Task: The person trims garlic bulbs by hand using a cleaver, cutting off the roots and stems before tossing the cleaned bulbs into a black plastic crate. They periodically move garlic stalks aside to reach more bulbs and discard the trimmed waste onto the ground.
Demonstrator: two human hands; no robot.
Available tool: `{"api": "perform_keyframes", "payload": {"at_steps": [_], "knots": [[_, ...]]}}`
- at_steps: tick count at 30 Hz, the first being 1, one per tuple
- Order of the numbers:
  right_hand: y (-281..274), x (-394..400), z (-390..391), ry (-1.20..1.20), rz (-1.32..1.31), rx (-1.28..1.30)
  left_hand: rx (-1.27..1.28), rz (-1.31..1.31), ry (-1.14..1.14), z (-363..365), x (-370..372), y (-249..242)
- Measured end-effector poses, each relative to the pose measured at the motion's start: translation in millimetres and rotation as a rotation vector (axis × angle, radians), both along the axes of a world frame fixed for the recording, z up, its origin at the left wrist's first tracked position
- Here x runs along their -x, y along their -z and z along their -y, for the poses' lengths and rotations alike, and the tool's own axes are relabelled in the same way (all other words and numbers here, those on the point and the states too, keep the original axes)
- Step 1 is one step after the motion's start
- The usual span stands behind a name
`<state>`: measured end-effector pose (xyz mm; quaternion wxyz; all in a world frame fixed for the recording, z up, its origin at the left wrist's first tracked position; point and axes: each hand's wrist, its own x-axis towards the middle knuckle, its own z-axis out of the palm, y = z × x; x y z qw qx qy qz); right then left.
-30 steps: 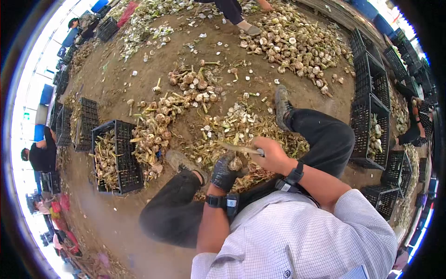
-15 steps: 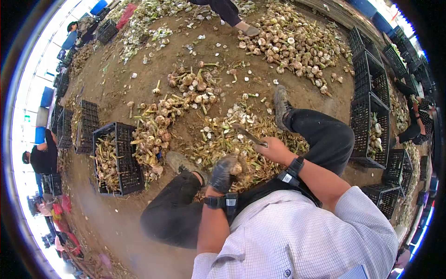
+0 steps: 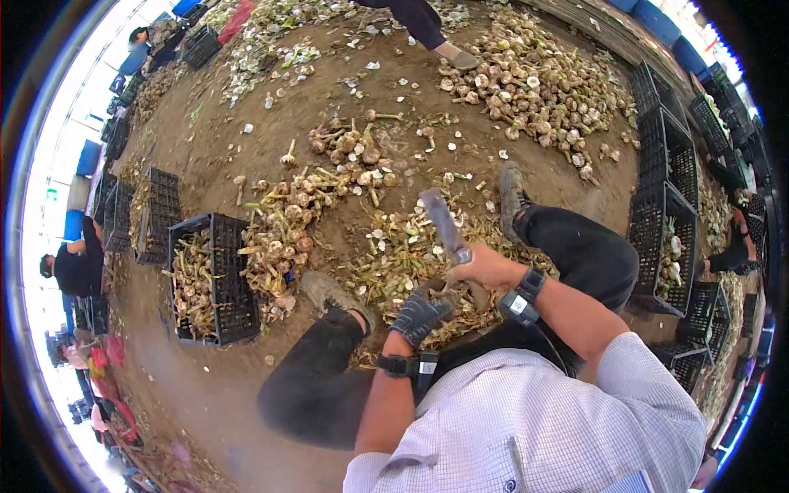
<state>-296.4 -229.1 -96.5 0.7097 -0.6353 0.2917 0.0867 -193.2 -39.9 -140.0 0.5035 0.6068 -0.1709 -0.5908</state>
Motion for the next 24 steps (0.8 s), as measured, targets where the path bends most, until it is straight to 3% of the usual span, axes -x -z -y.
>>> {"api": "perform_keyframes", "payload": {"at_steps": [2,4,5,6,7,8,9,11,13,15,17,20,24], "knots": [[27.6,3.2,32.5,0.091,-0.065,0.09,0.122,0.108,-0.135,-10.8,-7.7,99.4],[8.6,5.7,72.9,0.357,-0.126,0.145,0.075,0.082,-0.256,-0.7,-26.3,62.2],[-5.7,-0.6,89.4,0.693,-0.044,0.152,0.142,0.161,-0.234,-6.1,-48.3,83.7],[-0.1,11.1,124.2,0.801,0.111,0.064,0.208,0.241,-0.216,-11.8,-70.1,106.5],[-6.1,10.9,146.8,0.976,0.178,0.053,0.285,0.51,-0.118,-10.3,-88.2,100.7],[-15.5,12.4,161.0,1.155,0.247,0.043,0.215,0.536,-0.131,-0.8,-102.8,80.9],[-16.4,19.1,167.0,1.061,0.209,0.079,0.145,0.559,-0.141,9.0,-117.5,60.2],[-16.9,28.5,169.5,0.875,0.139,0.149,-0.281,0.113,-0.385,37.3,-141.6,-18.2],[-33.3,29.0,138.9,0.713,0.024,0.201,-0.272,0.378,-0.258,16.0,-194.7,73.3],[-59.5,21.9,92.8,0.637,-0.017,0.111,-0.361,0.566,-0.194,10.6,-231.5,110.0],[-40.1,24.1,64.2,0.551,-0.049,0.248,-0.551,0.683,-0.201,18.7,-255.9,117.7],[-25.7,22.1,38.6,0.438,-0.225,0.138,-0.698,0.773,-0.195,42.9,-266.1,93.7],[-3.7,-0.8,36.3,0.41,-0.29,0.016,-0.645,0.646,-0.394,59.3,-307.2,169.8]]}}
